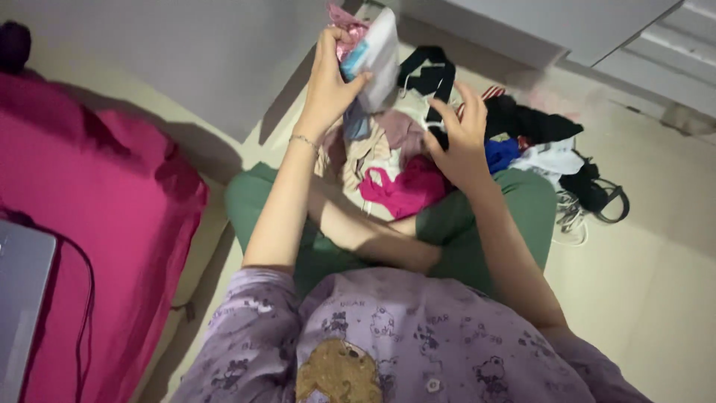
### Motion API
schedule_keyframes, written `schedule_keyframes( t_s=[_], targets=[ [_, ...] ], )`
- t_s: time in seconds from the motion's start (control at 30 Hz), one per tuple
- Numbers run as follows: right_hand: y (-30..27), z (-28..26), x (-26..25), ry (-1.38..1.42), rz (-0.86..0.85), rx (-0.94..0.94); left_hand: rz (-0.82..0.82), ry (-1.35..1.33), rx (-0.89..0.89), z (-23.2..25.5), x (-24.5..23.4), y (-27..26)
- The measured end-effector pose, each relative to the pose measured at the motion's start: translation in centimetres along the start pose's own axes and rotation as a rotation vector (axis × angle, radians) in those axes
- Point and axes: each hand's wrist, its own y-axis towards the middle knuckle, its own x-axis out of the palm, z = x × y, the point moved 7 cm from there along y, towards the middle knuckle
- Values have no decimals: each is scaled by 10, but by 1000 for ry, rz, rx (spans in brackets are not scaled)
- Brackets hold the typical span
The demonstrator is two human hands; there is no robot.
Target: Organizing and sorting various clothing items from a pile on the floor into a white drawer.
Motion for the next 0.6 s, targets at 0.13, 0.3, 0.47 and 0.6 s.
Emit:
schedule_keyframes(
  t_s=[0.13, 0.3, 0.47, 0.6],
  targets=[
    [-38, 19, 21, 47, -101, 66, -62, -91, -167, -59, 15, -29],
    [-68, 36, 40, 103, -200, 164, -6, -167, -306, -74, 24, -48],
    [-114, 62, 77, 129, -193, 153, 55, -62, -251, -78, 22, -53],
    [-125, 77, 93, 149, -260, 222, 58, -17, -201, -78, 31, -47]
  ],
)
